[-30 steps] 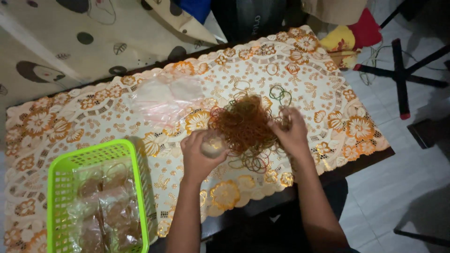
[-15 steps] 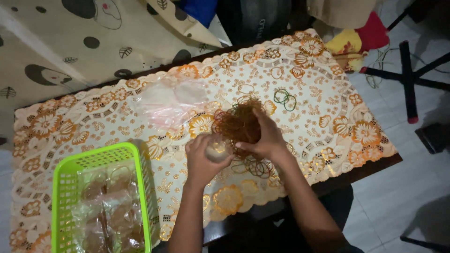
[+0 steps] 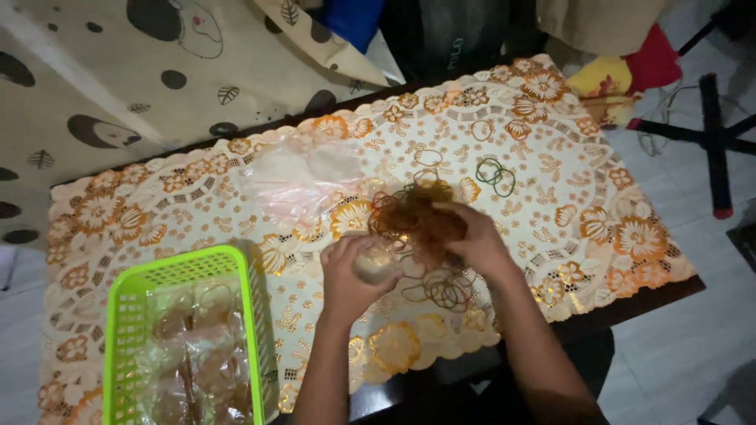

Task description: Package rubber bands into small plastic bags and place them in a basket

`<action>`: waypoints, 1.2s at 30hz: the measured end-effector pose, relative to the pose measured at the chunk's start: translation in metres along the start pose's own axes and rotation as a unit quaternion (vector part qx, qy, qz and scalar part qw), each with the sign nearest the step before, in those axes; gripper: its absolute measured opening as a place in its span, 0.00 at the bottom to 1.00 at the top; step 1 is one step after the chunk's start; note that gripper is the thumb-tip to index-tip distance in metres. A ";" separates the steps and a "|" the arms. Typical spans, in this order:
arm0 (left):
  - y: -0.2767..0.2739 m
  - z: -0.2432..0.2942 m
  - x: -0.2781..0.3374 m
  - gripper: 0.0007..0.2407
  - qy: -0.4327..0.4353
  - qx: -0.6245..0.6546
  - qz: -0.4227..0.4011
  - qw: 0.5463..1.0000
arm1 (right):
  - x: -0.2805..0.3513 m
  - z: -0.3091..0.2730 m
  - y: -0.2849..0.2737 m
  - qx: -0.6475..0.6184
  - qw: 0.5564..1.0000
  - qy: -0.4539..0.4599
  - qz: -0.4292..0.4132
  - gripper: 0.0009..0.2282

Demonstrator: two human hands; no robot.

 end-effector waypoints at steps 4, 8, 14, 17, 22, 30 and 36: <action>-0.002 0.004 -0.005 0.27 0.006 -0.010 -0.005 1.000 | -0.010 0.028 -0.029 0.011 0.997 -0.025 0.078 0.31; -0.010 0.006 -0.010 0.27 -0.033 -0.023 -0.036 0.999 | -0.002 -0.009 -0.034 0.135 0.986 -0.031 0.094 0.32; -0.025 -0.006 -0.017 0.29 -0.089 -0.032 -0.023 0.995 | 0.002 -0.083 0.000 0.250 0.957 -0.147 0.028 0.35; -0.024 -0.022 -0.008 0.28 -0.092 -0.050 0.018 0.994 | -0.006 -0.096 0.033 0.286 0.932 -0.213 -0.061 0.31; -0.024 -0.027 -0.009 0.27 -0.065 -0.047 0.074 0.994 | -0.017 -0.059 0.097 0.213 0.898 -0.350 -0.156 0.27; -0.034 -0.011 -0.011 0.25 -0.024 -0.049 0.103 0.993 | -0.014 -0.065 0.069 -0.025 0.953 -0.227 -0.199 0.12; -0.029 -0.013 -0.008 0.25 -0.018 -0.066 0.111 0.991 | -0.036 0.050 0.041 0.441 0.850 -0.263 -0.120 0.13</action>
Point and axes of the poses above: each hand's wrist, its own x-axis away from the middle knuckle, its own y-axis out of the palm, z = x × y, the point moved 6 cm from there along -x, towards the middle knuckle, and after that the axes turned 14 degrees about -x, right-handed, at the moved point
